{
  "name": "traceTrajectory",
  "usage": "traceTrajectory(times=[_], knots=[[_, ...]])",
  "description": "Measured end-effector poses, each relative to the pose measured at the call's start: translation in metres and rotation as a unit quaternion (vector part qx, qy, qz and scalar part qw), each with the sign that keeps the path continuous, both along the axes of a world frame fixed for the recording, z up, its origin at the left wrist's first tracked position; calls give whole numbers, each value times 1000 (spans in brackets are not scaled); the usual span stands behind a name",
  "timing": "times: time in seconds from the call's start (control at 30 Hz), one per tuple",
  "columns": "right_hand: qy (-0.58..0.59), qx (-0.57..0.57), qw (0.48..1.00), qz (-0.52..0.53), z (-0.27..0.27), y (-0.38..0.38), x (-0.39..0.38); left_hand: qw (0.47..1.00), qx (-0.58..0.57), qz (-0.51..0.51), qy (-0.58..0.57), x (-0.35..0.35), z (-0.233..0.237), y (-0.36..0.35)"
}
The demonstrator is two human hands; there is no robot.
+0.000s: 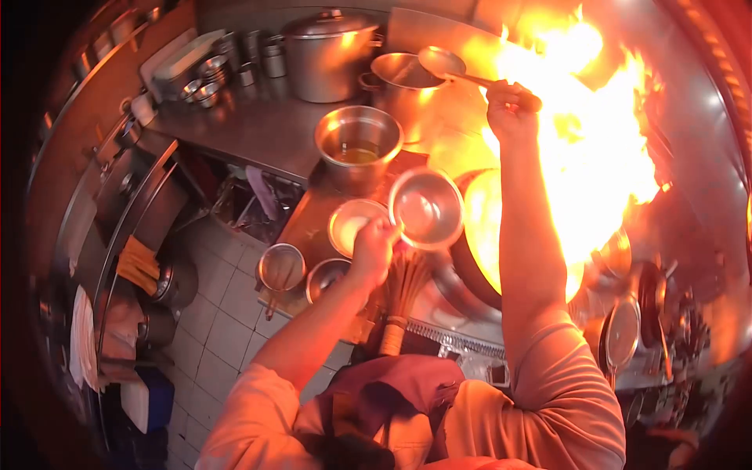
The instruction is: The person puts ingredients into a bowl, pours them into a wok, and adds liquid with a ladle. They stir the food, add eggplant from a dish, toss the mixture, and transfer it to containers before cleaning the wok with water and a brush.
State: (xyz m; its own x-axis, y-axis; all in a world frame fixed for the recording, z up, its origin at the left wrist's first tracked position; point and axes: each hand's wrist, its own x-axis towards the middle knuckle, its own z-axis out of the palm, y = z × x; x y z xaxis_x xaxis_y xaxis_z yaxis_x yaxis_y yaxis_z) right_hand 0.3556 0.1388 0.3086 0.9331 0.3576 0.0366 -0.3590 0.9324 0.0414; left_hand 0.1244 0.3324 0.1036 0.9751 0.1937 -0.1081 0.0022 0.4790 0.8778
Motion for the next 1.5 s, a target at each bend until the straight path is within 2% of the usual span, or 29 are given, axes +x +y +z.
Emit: traceTrajectory(times=[0.13,0.2,0.3,0.33,0.4,0.47,0.5,0.53,0.57,0.63,0.67,0.73,0.9,1.07,1.2,1.27,1.33,1.4,1.43,1.47,1.5], knots=[[-59,42,997,37,41,-77,-128,998,45,-22,-29,54,27,-35],[-75,62,994,46,35,-123,-191,998,43,-38,-6,73,45,-70],[-108,29,988,108,20,-186,-250,997,33,-62,-21,98,43,-115],[-82,-9,994,77,14,-201,-269,997,44,-61,-5,99,46,-131],[-105,-109,988,27,-7,-226,-299,996,58,-70,15,92,38,-163],[-128,-201,967,94,-57,-275,-302,993,90,-80,18,84,27,-186],[-78,-234,968,42,-66,-279,-320,989,135,-57,38,75,23,-194],[-29,-264,964,-10,-73,-281,-341,994,102,-44,21,65,20,-202],[-29,-260,965,-14,-81,-291,-355,993,112,-40,13,57,19,-206],[15,-348,933,-89,-95,-310,-378,995,97,-32,4,44,17,-209],[17,-344,935,-90,-99,-320,-388,997,72,-28,4,37,15,-209],[-32,-201,978,-46,-104,-343,-405,998,59,-37,6,30,11,-208],[-79,-107,991,-28,-85,-372,-447,997,41,-57,-14,24,-9,-217],[-69,-97,993,-10,-54,-377,-478,998,3,-66,14,18,-10,-247],[-46,-122,991,5,-55,-369,-487,993,0,-109,45,20,-5,-266],[-79,-182,980,-14,-63,-360,-486,991,34,-112,66,25,-1,-273],[-83,-188,978,-18,-66,-350,-485,991,25,-119,57,33,8,-274],[-75,-158,983,-50,-64,-342,-487,979,121,-154,49,43,25,-273],[-73,-140,986,-54,-61,-342,-489,977,169,-129,17,42,41,-275],[-72,-142,986,-56,-59,-341,-492,977,167,-132,17,42,57,-273],[-75,-129,987,-63,-58,-340,-496,945,295,-134,-49,47,73,-270]])
